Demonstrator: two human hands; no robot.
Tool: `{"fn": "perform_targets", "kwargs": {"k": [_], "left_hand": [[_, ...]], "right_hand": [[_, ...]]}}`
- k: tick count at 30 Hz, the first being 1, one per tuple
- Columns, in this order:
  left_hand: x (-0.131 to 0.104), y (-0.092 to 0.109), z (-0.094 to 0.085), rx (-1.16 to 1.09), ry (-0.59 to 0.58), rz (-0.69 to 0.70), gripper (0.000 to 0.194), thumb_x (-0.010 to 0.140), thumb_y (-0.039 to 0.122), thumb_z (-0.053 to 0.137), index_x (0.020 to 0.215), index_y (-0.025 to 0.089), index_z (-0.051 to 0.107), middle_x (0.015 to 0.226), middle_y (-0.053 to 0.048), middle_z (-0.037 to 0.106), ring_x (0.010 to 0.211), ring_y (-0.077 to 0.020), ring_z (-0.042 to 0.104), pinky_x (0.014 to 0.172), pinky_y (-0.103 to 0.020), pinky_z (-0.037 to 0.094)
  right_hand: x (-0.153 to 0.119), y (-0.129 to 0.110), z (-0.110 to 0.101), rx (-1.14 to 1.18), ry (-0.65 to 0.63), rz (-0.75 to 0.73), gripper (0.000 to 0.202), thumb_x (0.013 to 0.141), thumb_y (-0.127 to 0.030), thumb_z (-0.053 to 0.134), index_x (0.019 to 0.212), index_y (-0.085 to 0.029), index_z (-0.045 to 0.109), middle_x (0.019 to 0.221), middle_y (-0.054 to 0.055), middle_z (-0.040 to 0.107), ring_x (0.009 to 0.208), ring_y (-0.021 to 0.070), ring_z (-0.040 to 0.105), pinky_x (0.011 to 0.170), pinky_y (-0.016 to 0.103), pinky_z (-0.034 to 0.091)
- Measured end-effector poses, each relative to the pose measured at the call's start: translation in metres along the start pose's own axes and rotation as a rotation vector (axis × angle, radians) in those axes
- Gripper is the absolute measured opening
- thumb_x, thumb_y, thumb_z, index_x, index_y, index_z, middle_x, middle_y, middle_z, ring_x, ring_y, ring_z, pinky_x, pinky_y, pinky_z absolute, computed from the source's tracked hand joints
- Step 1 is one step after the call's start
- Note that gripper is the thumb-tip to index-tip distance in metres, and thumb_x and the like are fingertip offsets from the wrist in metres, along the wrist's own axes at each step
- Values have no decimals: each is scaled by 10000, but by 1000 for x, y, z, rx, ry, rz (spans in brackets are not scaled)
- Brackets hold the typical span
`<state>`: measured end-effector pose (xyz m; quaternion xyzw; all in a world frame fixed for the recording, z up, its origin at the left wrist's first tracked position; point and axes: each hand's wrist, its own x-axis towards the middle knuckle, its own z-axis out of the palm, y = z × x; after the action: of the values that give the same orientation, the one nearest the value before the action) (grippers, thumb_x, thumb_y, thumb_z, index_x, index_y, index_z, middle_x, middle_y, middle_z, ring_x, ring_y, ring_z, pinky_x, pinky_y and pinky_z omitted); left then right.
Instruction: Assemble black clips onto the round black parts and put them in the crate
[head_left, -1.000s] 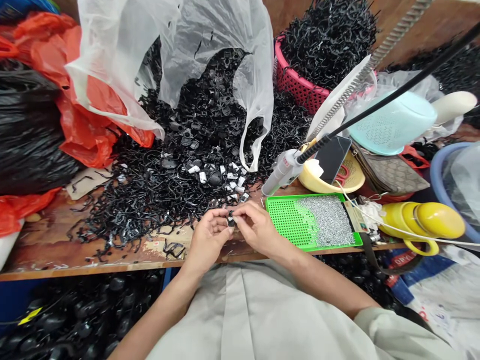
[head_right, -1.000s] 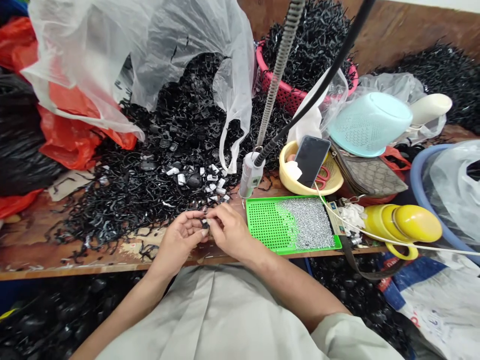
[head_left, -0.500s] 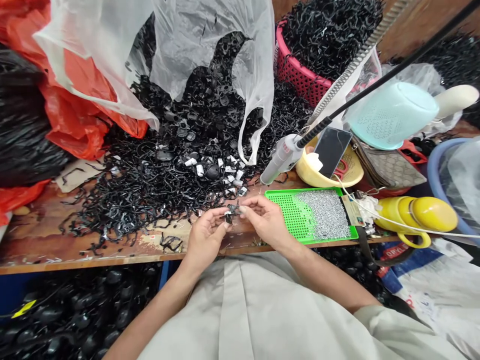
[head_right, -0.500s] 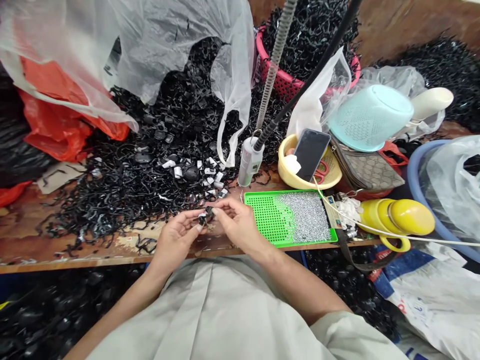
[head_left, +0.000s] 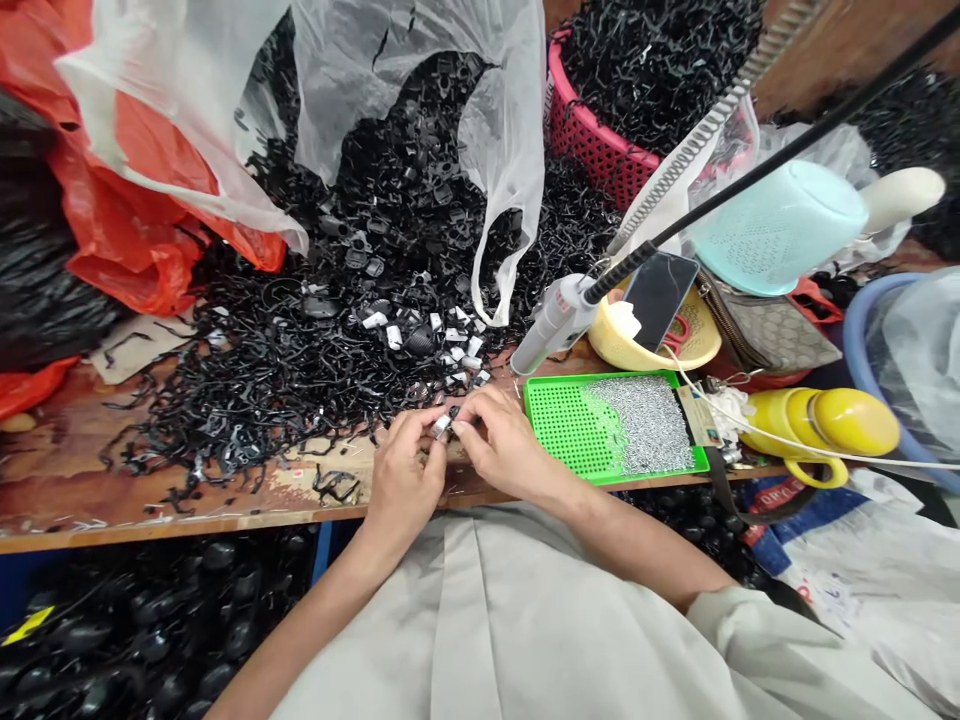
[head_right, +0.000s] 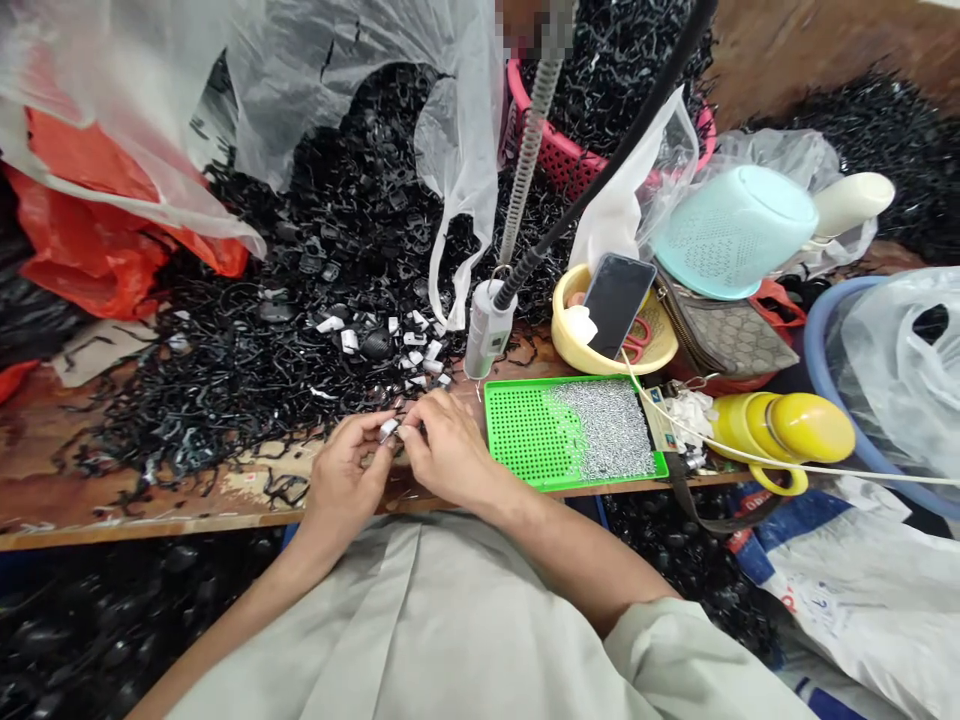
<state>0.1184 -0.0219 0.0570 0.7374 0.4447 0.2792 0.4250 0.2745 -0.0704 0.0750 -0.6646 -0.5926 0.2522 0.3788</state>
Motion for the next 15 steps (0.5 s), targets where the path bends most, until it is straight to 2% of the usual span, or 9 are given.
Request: {"fn": "perform_targets", "kwargs": {"k": [3,8,12,15], "left_hand": [[-2,5,0,56,16,31,280,850,221,568,1122,208,631,1011,-60,615,861,-178,644,764,-313,559],[-5,5,-2,-63,-6,-35,288,834,245,603,1118,211,633,964,-52,617,785,-165,650,688,-297,573],[-6,1,-6,-201,-98,-109,305,835,247,601,1137,216,633,1050,-76,655,853,-187,672,759,-328,572],[-6,0,-10,-324,-188,-205,297,828,251,613,1120,203,636,994,-71,699,821,-184,675,745,-320,564]], "right_hand": [[0,1,0,80,15,37,95,885,-190,538,792,-207,525,890,31,567,877,181,531,827,337,436],[-2,3,5,234,53,45,116,900,-187,531,784,-203,526,874,22,573,875,162,547,831,313,457],[-3,6,0,272,0,-49,34,883,-207,605,909,-201,626,966,43,600,958,166,575,892,324,472],[0,8,-10,259,-108,-142,159,880,-210,628,1032,-222,675,973,50,633,946,167,603,862,322,495]]}}
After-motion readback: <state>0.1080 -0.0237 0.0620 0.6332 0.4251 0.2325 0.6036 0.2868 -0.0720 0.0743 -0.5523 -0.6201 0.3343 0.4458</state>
